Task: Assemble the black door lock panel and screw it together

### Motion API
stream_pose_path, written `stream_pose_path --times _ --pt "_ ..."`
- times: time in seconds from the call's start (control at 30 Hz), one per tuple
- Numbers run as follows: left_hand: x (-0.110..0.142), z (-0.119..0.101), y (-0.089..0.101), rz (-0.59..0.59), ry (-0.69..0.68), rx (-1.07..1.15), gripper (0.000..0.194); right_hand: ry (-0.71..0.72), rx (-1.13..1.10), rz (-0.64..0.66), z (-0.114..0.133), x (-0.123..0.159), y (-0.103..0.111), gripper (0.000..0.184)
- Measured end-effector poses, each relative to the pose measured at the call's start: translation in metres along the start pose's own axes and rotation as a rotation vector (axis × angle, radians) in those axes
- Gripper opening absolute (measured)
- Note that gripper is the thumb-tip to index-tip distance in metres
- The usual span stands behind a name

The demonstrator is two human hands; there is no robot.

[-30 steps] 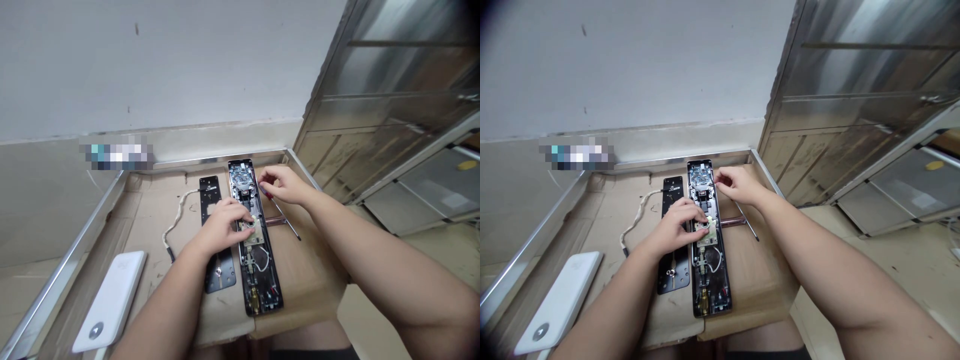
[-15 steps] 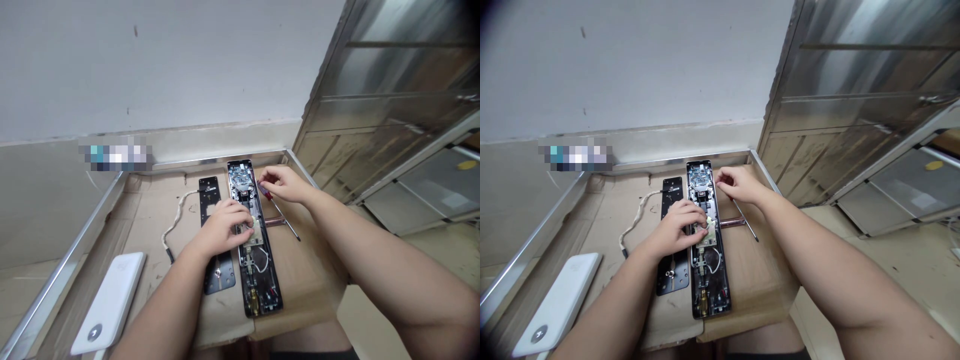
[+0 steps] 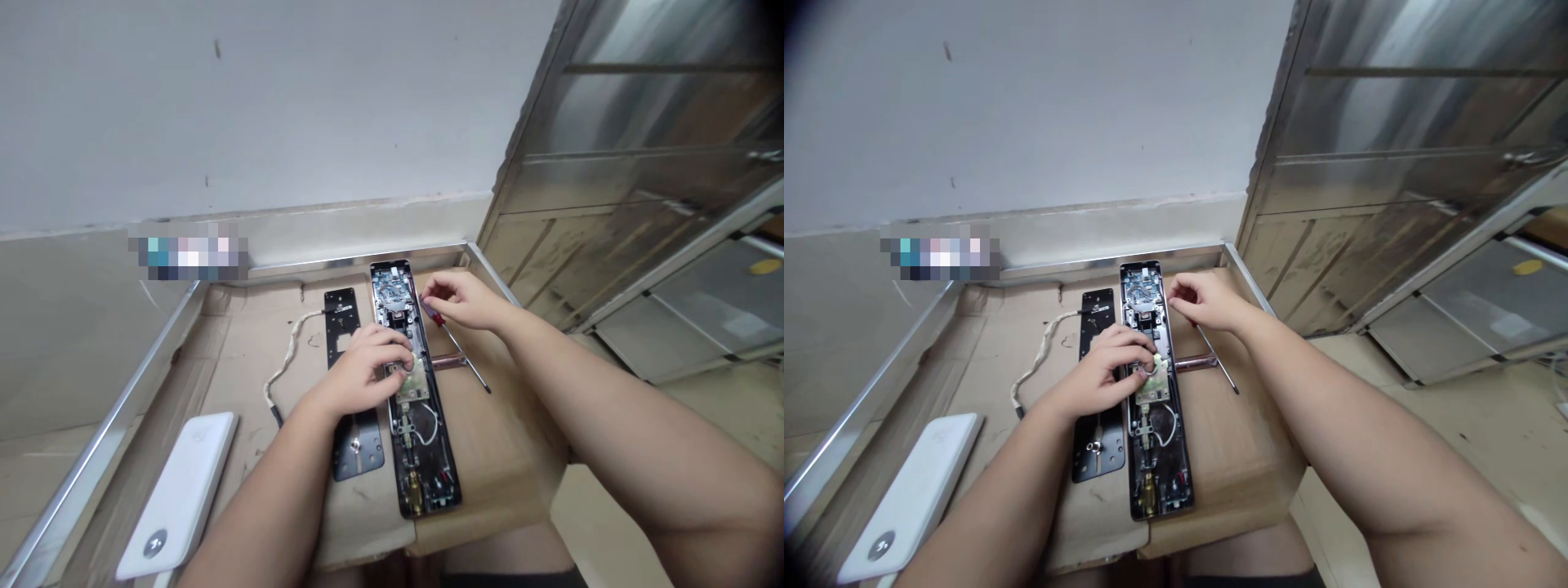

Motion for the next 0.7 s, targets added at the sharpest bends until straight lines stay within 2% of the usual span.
stream_pose_path --times 0.37,0.43,0.5,0.57,0.63,0.67,0.7 --pt "0.001 -0.003 -0.001 -0.039 -0.008 0.013 0.011 -0.019 -0.021 0.014 -0.003 0.0 0.001 0.009" --pt "0.001 -0.004 0.004 -0.081 -0.019 0.034 0.01 -0.033 -0.052 0.019 -0.005 -0.001 0.002 0.008" --pt "0.002 0.002 0.018 -0.195 -0.005 0.052 0.011 -0.038 -0.067 -0.001 -0.008 -0.002 0.004 0.007" --pt "0.007 0.02 0.038 -0.384 0.081 0.032 0.013 -0.035 -0.053 -0.036 -0.012 -0.003 0.007 0.005" --pt "0.018 0.049 0.056 -0.572 0.268 -0.072 0.017 -0.032 -0.028 -0.064 -0.015 -0.005 0.01 0.005" --pt "0.023 0.067 0.059 -0.573 0.391 -0.136 0.021 -0.033 -0.021 -0.068 -0.017 -0.005 0.01 0.004" --pt "0.028 0.084 0.058 -0.52 0.51 -0.17 0.027 -0.034 -0.021 -0.07 -0.019 -0.006 0.011 0.004"
Point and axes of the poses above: each hand's wrist, its own x-axis away from the middle knuckle, its own y-axis out of the back of the hand, z = x × y, the point moved 5 cm from there along -x, towards the middle knuckle, and after that the axes turned 10 degrees about -z, right-handed, at the moved point
